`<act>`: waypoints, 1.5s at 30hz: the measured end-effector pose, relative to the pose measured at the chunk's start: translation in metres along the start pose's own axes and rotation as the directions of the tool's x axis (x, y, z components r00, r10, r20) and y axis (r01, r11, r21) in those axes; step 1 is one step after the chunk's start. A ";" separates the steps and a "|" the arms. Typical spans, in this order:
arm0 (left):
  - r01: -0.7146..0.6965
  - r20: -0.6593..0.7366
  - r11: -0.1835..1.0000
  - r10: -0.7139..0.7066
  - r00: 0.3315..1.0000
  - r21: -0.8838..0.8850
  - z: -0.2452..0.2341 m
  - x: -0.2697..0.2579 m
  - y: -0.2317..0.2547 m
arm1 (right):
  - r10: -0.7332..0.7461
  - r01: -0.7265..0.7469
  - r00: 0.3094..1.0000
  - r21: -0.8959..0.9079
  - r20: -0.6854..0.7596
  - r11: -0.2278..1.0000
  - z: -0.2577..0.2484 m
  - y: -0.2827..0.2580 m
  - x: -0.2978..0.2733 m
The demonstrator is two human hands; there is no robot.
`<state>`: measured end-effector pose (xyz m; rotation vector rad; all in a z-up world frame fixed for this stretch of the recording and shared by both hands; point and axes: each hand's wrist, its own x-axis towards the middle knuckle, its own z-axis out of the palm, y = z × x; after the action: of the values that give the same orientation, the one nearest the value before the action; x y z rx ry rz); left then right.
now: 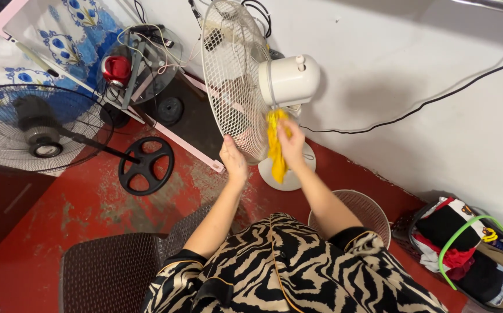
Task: The person cleans a standing fan using a yellow cloth. They wipe the fan blades and the front grille, then wring the cloth in a basin of water.
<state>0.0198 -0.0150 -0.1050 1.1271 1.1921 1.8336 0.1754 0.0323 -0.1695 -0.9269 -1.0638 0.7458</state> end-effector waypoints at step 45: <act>0.026 0.044 0.999 -0.025 0.999 -0.020 0.003 0.006 0.011 | 0.237 -0.273 0.954 0.207 0.184 0.940 -0.018 0.035 0.064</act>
<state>0.0189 -0.0123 -0.0924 1.1298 1.1549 1.7899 0.2104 0.0985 -0.1799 -0.8239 -0.9774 1.1506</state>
